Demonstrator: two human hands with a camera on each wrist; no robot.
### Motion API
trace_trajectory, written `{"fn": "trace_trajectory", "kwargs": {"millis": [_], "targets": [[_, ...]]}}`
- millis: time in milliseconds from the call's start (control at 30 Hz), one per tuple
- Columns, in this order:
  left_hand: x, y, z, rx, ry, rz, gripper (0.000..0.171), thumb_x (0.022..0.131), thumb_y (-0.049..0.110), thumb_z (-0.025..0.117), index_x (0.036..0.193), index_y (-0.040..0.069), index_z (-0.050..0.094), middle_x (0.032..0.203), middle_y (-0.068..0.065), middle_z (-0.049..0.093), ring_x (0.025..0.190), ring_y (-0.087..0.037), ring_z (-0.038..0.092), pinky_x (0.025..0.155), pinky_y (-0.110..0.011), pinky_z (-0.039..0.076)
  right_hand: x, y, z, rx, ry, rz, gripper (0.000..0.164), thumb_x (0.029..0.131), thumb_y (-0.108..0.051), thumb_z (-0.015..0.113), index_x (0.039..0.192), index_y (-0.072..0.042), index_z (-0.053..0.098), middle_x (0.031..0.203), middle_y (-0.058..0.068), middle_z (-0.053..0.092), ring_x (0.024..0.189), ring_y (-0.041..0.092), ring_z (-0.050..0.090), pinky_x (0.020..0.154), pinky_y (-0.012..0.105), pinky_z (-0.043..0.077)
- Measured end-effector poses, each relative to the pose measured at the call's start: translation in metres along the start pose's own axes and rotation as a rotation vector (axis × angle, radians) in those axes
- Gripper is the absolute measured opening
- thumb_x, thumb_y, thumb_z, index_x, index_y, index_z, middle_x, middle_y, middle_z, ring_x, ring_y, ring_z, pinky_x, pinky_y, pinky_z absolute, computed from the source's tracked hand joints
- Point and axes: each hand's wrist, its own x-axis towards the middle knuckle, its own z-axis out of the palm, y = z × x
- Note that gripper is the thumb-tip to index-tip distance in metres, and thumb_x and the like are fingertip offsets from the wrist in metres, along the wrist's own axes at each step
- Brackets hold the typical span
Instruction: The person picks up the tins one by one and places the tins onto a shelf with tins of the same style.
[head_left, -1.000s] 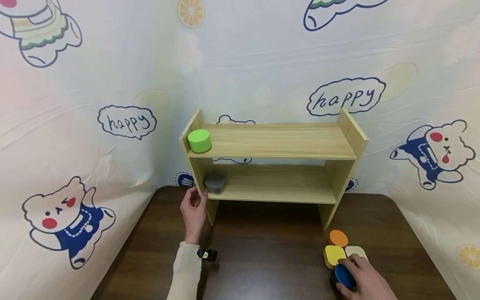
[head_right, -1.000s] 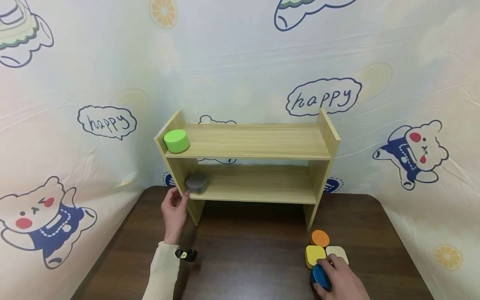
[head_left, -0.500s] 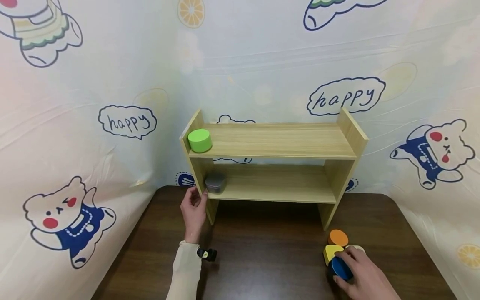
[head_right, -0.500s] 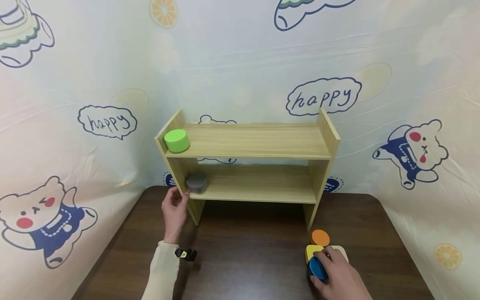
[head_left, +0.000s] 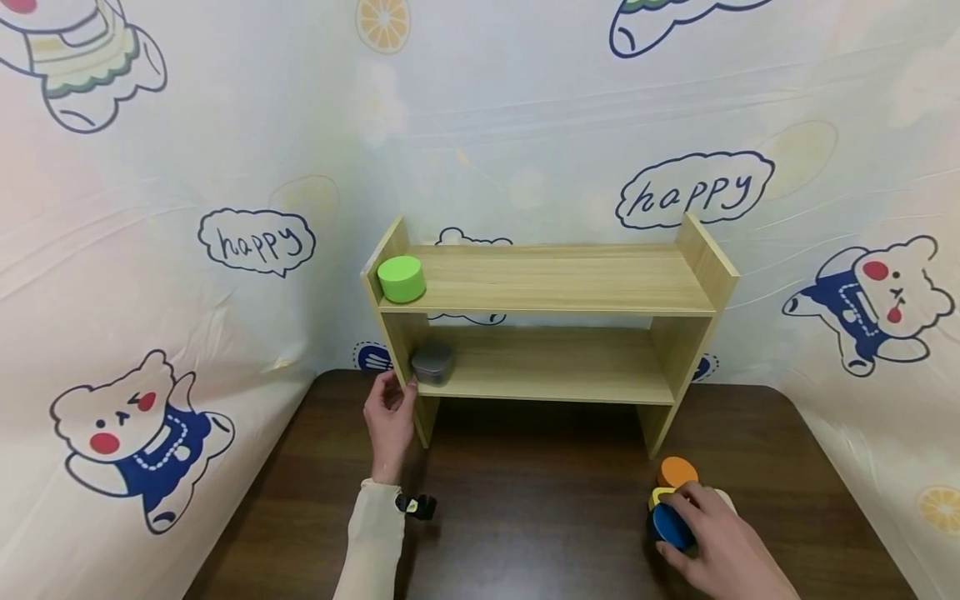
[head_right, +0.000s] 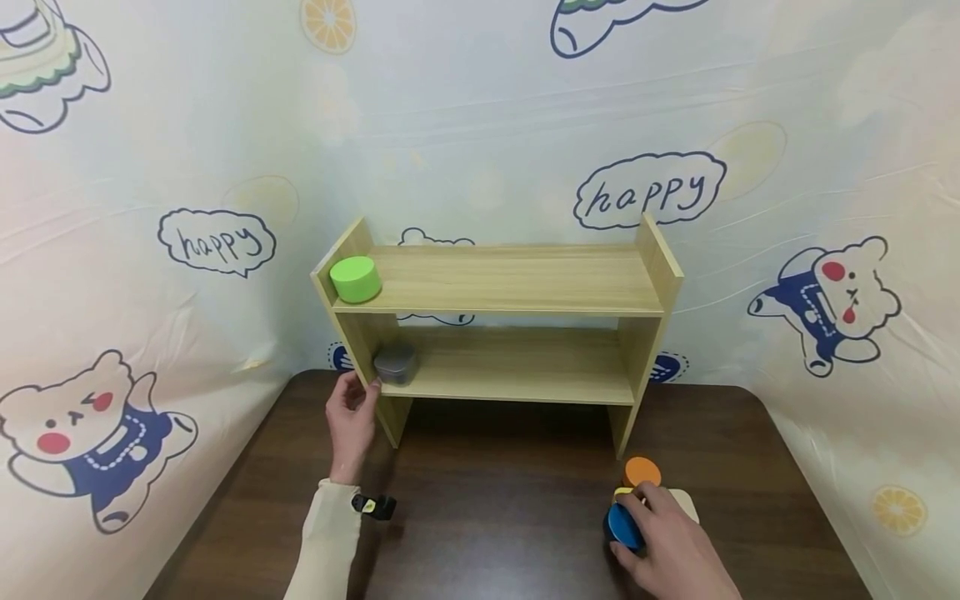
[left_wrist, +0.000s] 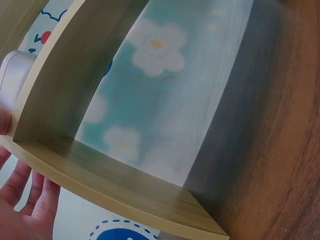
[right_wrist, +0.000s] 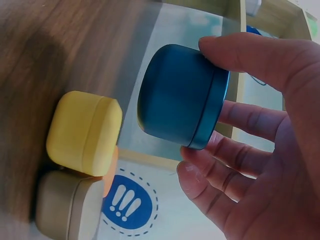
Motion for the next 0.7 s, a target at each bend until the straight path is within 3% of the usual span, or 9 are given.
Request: {"fn": "trace_trajectory", "kwargs": {"millis": [233,567,700], "targets": [[0.0,0.0,0.0,-0.008,0.003,0.0,0.027,0.098,0.004,0.067,0.124,-0.006,0.065,0.12,-0.029,0.068,0.104,-0.032,0.062,0.083,-0.011,0.053,0.0,-0.006,-0.003,-0.038,0.063,-0.044,0.052,0.074,-0.04,0.091,0.116,-0.015,0.074,0.111,0.003,0.063,0.092,0.015,0.057,0.078,0.041,0.06],[-0.001,-0.001,0.0,-0.011,0.008,0.009,0.027,0.098,0.003,0.067,0.123,-0.007,0.065,0.117,-0.029,0.068,0.097,-0.015,0.063,0.081,-0.009,0.053,0.0,-0.013,-0.006,-0.044,0.112,-0.081,0.049,0.074,-0.038,0.092,0.115,-0.018,0.075,0.105,-0.003,0.061,0.09,0.01,0.054,0.074,0.033,0.058],[-0.001,-0.001,0.0,-0.012,0.006,0.014,0.027,0.098,0.003,0.068,0.123,-0.007,0.065,0.117,-0.029,0.068,0.097,-0.015,0.063,0.081,-0.01,0.054,0.001,-0.016,-0.008,-0.046,0.142,-0.091,0.048,0.074,-0.037,0.092,0.115,-0.018,0.075,0.104,-0.005,0.061,0.088,0.008,0.054,0.073,0.031,0.058]]}}
